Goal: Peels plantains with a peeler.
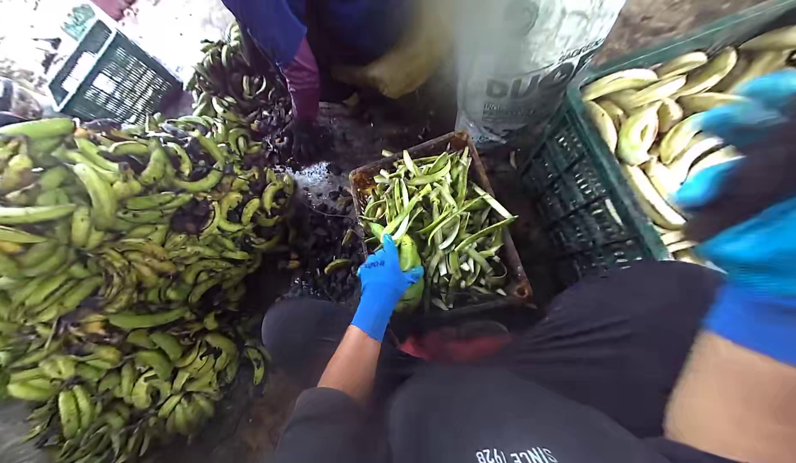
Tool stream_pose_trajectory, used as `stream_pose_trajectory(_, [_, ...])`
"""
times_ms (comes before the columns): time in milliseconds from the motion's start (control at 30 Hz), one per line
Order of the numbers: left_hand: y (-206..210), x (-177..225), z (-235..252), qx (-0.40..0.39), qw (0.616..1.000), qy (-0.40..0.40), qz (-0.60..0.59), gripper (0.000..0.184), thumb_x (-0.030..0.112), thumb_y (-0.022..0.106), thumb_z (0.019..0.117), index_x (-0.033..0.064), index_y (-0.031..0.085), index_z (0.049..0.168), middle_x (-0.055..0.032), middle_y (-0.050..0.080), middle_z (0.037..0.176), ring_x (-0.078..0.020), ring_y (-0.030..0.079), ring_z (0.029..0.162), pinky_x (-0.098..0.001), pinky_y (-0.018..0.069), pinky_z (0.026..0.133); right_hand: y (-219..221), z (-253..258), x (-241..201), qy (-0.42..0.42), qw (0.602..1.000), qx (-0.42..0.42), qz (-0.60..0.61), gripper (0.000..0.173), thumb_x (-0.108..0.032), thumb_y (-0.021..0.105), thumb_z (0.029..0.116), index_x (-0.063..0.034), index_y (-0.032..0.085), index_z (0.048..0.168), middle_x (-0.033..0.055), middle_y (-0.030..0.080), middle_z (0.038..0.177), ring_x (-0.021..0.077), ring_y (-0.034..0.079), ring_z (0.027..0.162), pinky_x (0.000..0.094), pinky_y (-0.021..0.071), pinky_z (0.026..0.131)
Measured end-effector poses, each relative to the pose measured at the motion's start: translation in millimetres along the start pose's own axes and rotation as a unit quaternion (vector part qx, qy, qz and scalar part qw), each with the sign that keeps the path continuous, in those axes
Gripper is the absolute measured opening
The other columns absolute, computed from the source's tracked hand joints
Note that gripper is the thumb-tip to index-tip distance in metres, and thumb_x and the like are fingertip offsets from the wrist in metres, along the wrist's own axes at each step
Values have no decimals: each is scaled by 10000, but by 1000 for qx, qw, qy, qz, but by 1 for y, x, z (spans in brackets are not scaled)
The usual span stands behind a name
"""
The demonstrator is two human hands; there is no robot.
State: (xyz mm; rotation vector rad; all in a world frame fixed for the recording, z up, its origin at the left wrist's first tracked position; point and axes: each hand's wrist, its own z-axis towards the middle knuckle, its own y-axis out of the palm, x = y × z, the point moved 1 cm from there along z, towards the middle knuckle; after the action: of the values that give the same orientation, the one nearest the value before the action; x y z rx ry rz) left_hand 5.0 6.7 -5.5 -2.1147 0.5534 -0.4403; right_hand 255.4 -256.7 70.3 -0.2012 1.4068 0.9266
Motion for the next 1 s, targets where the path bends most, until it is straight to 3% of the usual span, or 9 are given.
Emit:
stream_pose_trajectory(233, [5, -9, -32, -9, 976, 216, 6, 890, 505, 691, 901, 122, 300, 1603, -143, 587, 1430, -346, 552, 1312, -531, 404, 1111, 126, -27, 98, 161, 987, -1, 8, 437, -346, 247, 1118, -148, 546, 1367, 28, 686, 1186, 107, 661, 707, 259, 579, 617])
stream_pose_trajectory(367, [39, -25, -18, 252, 910, 308, -116, 578, 350, 727, 875, 13, 645, 1336, -182, 733, 1150, -369, 708, 1054, -552, 548, 912, 141, -44, 159, 222, 960, 134, 102, 527, -454, 169, 1117, -133, 500, 1372, 19, 698, 1004, 113, 657, 673, 254, 567, 566])
stream_pose_trajectory(533, [34, -25, -19, 250, 820, 243, -453, 639, 173, 730, 863, -84, 504, 1403, -235, 616, 1339, -260, 638, 1201, -403, 512, 1043, 158, -75, 214, 360, 907, 204, 83, 292, -239, 423, 1102, -57, 557, 1286, 19, 673, 926, 66, 591, 644, 220, 510, 569])
stream_pose_trajectory(600, [28, -24, -17, 228, 746, 214, -588, 592, 118, 698, 856, -105, 500, 1366, -206, 632, 1267, -178, 649, 1087, -316, 536, 952, 158, -78, 216, 372, 908, 194, 28, 304, -220, 463, 1092, -49, 551, 1327, 26, 672, 969, 63, 582, 647, 213, 504, 575])
stream_pose_trajectory(700, [4, -17, -20, 114, 541, 152, -819, 226, 88, 432, 1037, 28, 460, 1253, -46, 628, 810, -58, 545, 520, -187, 468, 444, 156, -82, 220, 359, 913, 182, -63, 368, -216, 545, 1060, -30, 518, 1376, 67, 658, 1033, 96, 607, 713, 254, 535, 646])
stream_pose_trajectory(800, [-33, -11, -26, 35, 348, 245, -904, 252, 351, 425, 1065, 149, 566, 1116, -23, 671, 807, -105, 635, 594, -245, 554, 525, 152, -86, 220, 369, 904, 193, -94, 373, -221, 531, 1067, 3, 513, 1365, 93, 661, 1017, 118, 607, 713, 284, 535, 666])
stream_pose_trajectory(833, [-42, -13, -24, 30, 344, 301, -889, 329, 396, 603, 989, 163, 592, 1222, -56, 712, 946, -173, 702, 804, -334, 601, 724, 151, -83, 213, 362, 908, 184, -98, 379, -237, 481, 1089, 13, 506, 1374, 100, 672, 1026, 125, 616, 714, 291, 535, 663])
stream_pose_trajectory(900, [-64, -23, -24, 71, 462, 332, -820, 567, 378, 576, 1003, 156, 377, 1485, -108, 666, 1243, -243, 664, 1118, -431, 554, 954, 146, -78, 195, 317, 927, 135, -146, 412, -288, 428, 1104, 8, 513, 1377, 91, 711, 1027, 132, 670, 723, 297, 567, 664])
stream_pose_trajectory(1000, [-109, -20, -43, 174, 577, 209, -771, 460, -9, 513, 1001, 68, 396, 1440, -139, 661, 1169, -246, 688, 1029, -444, 581, 892, 145, -73, 172, 252, 937, 53, -236, 489, -361, 475, 1048, -3, 522, 1378, 41, 751, 1008, 121, 723, 772, 313, 610, 717])
